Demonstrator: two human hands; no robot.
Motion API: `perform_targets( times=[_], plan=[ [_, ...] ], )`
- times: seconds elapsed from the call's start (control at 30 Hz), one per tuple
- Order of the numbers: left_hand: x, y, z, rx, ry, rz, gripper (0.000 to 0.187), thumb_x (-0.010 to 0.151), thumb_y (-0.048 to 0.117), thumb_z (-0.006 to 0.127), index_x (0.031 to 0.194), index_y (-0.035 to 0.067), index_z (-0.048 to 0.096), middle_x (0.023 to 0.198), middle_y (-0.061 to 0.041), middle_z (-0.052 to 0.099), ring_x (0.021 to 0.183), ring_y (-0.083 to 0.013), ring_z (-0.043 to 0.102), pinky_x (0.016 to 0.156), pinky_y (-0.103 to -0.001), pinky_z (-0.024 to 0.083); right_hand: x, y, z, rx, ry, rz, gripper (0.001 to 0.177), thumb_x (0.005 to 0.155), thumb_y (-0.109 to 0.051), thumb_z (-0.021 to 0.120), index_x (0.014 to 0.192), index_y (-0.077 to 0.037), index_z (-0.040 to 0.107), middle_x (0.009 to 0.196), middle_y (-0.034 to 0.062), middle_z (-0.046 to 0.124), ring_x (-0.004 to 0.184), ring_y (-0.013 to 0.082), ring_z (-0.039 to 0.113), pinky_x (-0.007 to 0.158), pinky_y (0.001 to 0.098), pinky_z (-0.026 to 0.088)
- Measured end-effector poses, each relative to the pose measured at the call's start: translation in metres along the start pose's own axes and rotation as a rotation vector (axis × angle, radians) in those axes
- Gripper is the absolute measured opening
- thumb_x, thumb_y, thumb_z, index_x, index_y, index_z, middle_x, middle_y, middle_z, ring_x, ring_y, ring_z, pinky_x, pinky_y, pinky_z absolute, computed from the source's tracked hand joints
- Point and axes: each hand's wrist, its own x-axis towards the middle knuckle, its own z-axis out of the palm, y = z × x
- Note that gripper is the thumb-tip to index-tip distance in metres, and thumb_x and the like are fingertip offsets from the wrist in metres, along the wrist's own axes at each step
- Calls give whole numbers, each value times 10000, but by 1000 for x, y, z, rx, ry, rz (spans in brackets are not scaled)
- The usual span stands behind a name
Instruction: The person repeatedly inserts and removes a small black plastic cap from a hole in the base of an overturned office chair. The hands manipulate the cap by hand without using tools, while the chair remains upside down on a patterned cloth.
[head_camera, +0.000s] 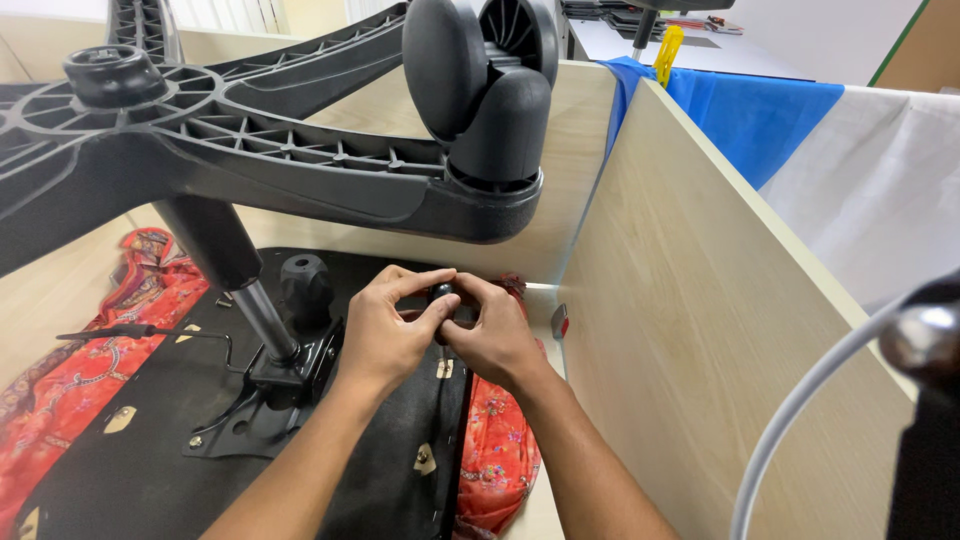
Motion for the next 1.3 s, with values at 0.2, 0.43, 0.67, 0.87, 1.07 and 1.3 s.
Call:
perform_targets(
  times=[0.2, 0.43, 0.67, 0.87, 1.07, 1.3],
  plan=[
    [3, -10, -4, -54, -40, -49, 338, 887, 99, 687, 1221, 48, 679, 1159, -65, 755, 1100, -141, 728, 857, -300, 614, 4, 7, 7, 137, -2, 24, 436, 821, -56, 714, 1246, 27, 665, 1105, 115, 778, 1020, 147, 753, 889, 285, 605],
    [7, -11, 6, -147, -65, -147, 271, 873, 171, 770, 1110, 48, 725, 1061, -80, 782, 1017, -150, 759, 868, -292, 613, 7, 15, 16, 10, 178, 34, 399, 742, -69, 793, 1116, 28, 694, 965, 115, 790, 915, 160, 776, 821, 293, 623],
    [7, -7, 12, -16, 10, 14, 275, 821, 139, 783, 1096, 128, 787, 1006, -43, 664, 926, -144, 724, 764, -307, 624, 10, 18, 10, -27, 132, 10, 324, 803, -62, 728, 1117, 13, 701, 993, 121, 762, 877, 156, 748, 761, 301, 621],
    [8, -19, 11, -3, 39, 58, 274, 876, 86, 724, 1150, 82, 733, 1051, -74, 716, 1001, -167, 739, 772, -303, 649, 12, 24, 12, 159, 24, -1, 401, 881, -59, 669, 1276, 0, 632, 1086, 123, 774, 989, 163, 745, 866, 310, 602],
    [8, -35, 10, -18, 36, 24, 233, 906, 94, 695, 1129, 33, 661, 1099, -80, 764, 1069, -171, 749, 781, -304, 635, 9, 37, 21, 106, 87, -104, 403, 869, -33, 715, 1261, 22, 638, 1111, 151, 772, 1046, 171, 749, 903, 297, 596],
    [4, -26, 2, 66, 54, 87, 221, 813, 144, 819, 1017, 77, 762, 1010, -81, 708, 945, -189, 709, 715, -310, 615, 9, 26, 30, 40, 202, -45, 319, 757, -30, 749, 1066, 19, 688, 913, 114, 789, 857, 166, 759, 766, 284, 612]
  ],
)
